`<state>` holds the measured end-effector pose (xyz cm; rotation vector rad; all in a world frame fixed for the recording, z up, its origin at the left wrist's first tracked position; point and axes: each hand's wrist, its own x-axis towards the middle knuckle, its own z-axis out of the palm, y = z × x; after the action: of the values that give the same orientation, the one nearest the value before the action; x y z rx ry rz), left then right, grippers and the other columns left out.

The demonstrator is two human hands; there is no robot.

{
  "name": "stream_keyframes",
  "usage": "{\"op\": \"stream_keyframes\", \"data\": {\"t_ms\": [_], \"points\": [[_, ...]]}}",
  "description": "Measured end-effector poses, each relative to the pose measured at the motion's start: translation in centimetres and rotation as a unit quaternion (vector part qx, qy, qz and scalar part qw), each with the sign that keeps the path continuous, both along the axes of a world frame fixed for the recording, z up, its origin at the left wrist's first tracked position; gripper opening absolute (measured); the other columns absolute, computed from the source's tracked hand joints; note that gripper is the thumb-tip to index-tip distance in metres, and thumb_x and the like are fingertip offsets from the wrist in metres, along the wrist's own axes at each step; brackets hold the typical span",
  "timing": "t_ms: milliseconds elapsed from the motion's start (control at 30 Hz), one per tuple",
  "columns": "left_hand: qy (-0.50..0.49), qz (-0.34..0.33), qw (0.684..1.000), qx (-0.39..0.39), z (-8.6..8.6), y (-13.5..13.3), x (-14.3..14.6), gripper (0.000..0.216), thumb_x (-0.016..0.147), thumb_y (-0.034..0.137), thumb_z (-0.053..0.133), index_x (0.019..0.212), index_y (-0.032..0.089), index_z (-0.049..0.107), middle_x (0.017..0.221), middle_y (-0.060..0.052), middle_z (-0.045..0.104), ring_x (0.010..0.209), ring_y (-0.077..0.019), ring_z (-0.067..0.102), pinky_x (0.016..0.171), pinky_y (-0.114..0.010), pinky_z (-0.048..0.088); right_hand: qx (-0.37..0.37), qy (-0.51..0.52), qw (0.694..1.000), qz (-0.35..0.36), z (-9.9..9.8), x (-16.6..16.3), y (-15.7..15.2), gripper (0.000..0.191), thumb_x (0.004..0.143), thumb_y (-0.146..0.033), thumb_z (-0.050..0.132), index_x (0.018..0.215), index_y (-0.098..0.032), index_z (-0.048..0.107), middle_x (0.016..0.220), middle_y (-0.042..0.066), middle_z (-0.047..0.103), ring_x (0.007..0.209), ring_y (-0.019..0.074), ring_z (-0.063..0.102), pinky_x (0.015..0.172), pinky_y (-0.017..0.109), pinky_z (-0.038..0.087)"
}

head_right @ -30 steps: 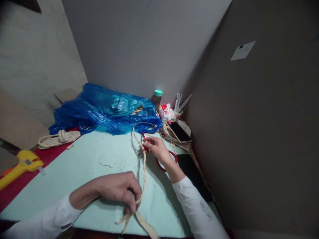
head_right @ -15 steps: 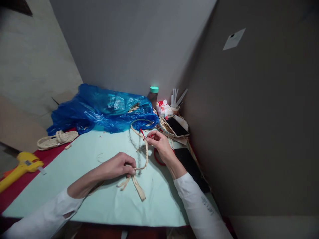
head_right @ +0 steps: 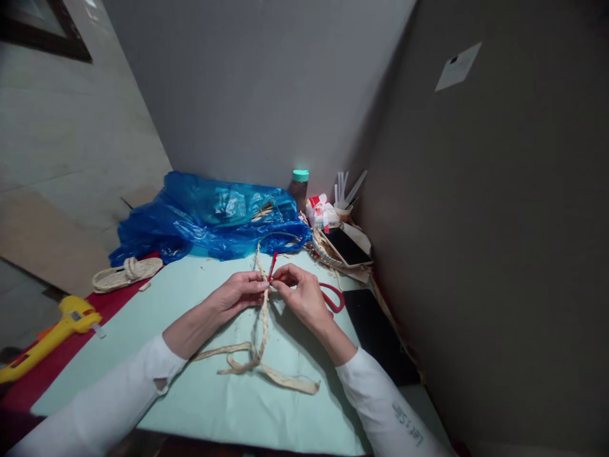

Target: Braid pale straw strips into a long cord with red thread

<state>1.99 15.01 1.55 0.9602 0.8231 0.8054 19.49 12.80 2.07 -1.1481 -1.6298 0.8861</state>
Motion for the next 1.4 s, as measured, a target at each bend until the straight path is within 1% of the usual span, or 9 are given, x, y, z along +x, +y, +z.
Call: {"op": "stream_keyframes", "data": {"t_ms": [267, 433, 600, 733, 833, 1033, 1200, 1300, 1400], "points": [[-0.009, 0.102, 0.994, 0.021, 0.4, -0.8, 0.0, 0.016, 0.061, 0.018, 0.076, 0.071, 0.011, 0.067, 0.068, -0.002, 0.062, 0.062, -0.0098, 0.055, 0.065, -0.023, 0.043, -0.062, 0.019, 0.996, -0.065, 0.0, -0.8, 0.0, 0.006, 0.074, -0.022, 0.062, 0.074, -0.016, 0.064, 0.066, 0.002, 0.066, 0.061, 0.0153, 0.059, 0.057, 0.025, 0.042], [0.004, 0.128, 0.991, 0.03, 0.3, -1.1, 0.3, 0.02, 0.062, 0.021, 0.074, 0.075, 0.013, 0.062, 0.067, -0.001, 0.061, 0.06, -0.0101, 0.053, 0.064, -0.023, 0.041, 0.031, -0.002, 0.993, -0.118, 1.0, -2.2, -0.2, 0.007, 0.078, -0.022, 0.059, 0.077, -0.018, 0.065, 0.076, 0.003, 0.069, 0.07, 0.0168, 0.063, 0.069, 0.027, 0.046], [0.023, 0.177, 0.977, 0.118, 0.3, -1.5, 0.3, 0.023, 0.065, 0.018, 0.07, 0.082, 0.018, 0.054, 0.061, 0.005, 0.057, 0.06, -0.0102, 0.052, 0.063, -0.022, 0.039, 0.075, -0.03, 0.993, -0.085, 1.1, -3.7, 1.3, 0.009, 0.081, -0.023, 0.057, 0.08, -0.02, 0.065, 0.081, 0.003, 0.07, 0.073, 0.0175, 0.063, 0.069, 0.028, 0.045], [0.046, 0.183, 0.972, 0.139, 0.0, -1.5, 0.0, 0.025, 0.066, 0.016, 0.067, 0.087, 0.02, 0.054, 0.059, 0.006, 0.058, 0.059, -0.0107, 0.053, 0.062, -0.022, 0.039, 0.019, -0.05, 0.998, -0.013, 0.1, -4.0, 3.0, 0.005, 0.08, -0.026, 0.058, 0.083, -0.022, 0.057, 0.069, -0.001, 0.066, 0.061, 0.0152, 0.059, 0.061, 0.026, 0.041], [0.049, 0.169, 0.978, 0.115, -0.1, -1.5, 0.0, 0.021, 0.064, 0.017, 0.068, 0.083, 0.017, 0.059, 0.06, 0.004, 0.06, 0.058, -0.0109, 0.053, 0.061, -0.022, 0.04, -0.027, -0.057, 0.998, 0.025, -0.3, -3.5, 3.2, 0.019, 0.079, -0.026, 0.057, 0.095, -0.024, 0.046, 0.064, -0.005, 0.063, 0.056, 0.0148, 0.057, 0.057, 0.025, 0.04], [0.024, 0.156, 0.986, 0.059, 0.6, -1.8, 0.2, 0.018, 0.061, 0.021, 0.071, 0.075, 0.014, 0.061, 0.068, -0.005, 0.068, 0.066, -0.0155, 0.062, 0.067, -0.026, 0.044, 0.033, -0.086, 0.994, -0.052, -0.4, -1.7, 2.0, 0.019, 0.08, -0.025, 0.056, 0.095, -0.024, 0.043, 0.085, 0.002, 0.066, 0.072, 0.0181, 0.062, 0.067, 0.03, 0.044], [0.002, 0.146, 0.989, 0.016, 0.9, -1.9, 0.1, 0.014, 0.06, 0.018, 0.069, 0.07, 0.012, 0.061, 0.067, -0.006, 0.069, 0.069, -0.0185, 0.065, 0.07, -0.028, 0.046, -0.108, 0.097, 0.989, -0.02, -0.9, -1.8, 1.6, 0.022, 0.077, -0.032, 0.063, 0.086, -0.022, 0.046, 0.076, 0.002, 0.064, 0.064, 0.017, 0.061, 0.06, 0.03, 0.047], [-0.011, 0.137, 0.99, -0.014, 0.6, -1.8, 0.0, 0.014, 0.059, 0.017, 0.068, 0.07, 0.011, 0.062, 0.071, -0.009, 0.071, 0.069, -0.0202, 0.067, 0.073, -0.031, 0.047, -0.222, 0.268, 0.937, 0.037, -1.0, -2.7, 1.2, 0.035, 0.066, -0.027, 0.074, 0.089, -0.021, 0.049, 0.08, 0.002, 0.067, 0.065, 0.0153, 0.062, 0.062, 0.029, 0.048], [-0.012, 0.151, 0.988, -0.02, 0.4, -1.7, -0.1, 0.014, 0.059, 0.017, 0.068, 0.07, 0.011, 0.063, 0.073, -0.01, 0.072, 0.066, -0.019, 0.066, 0.071, -0.031, 0.047, -0.264, 0.351, 0.898, 0.028, -1.0, -3.4, 0.9, 0.043, 0.057, -0.019, 0.079, 0.09, -0.019, 0.052, 0.087, 0.004, 0.068, 0.068, 0.0132, 0.063, 0.066, 0.027, 0.047]]}}
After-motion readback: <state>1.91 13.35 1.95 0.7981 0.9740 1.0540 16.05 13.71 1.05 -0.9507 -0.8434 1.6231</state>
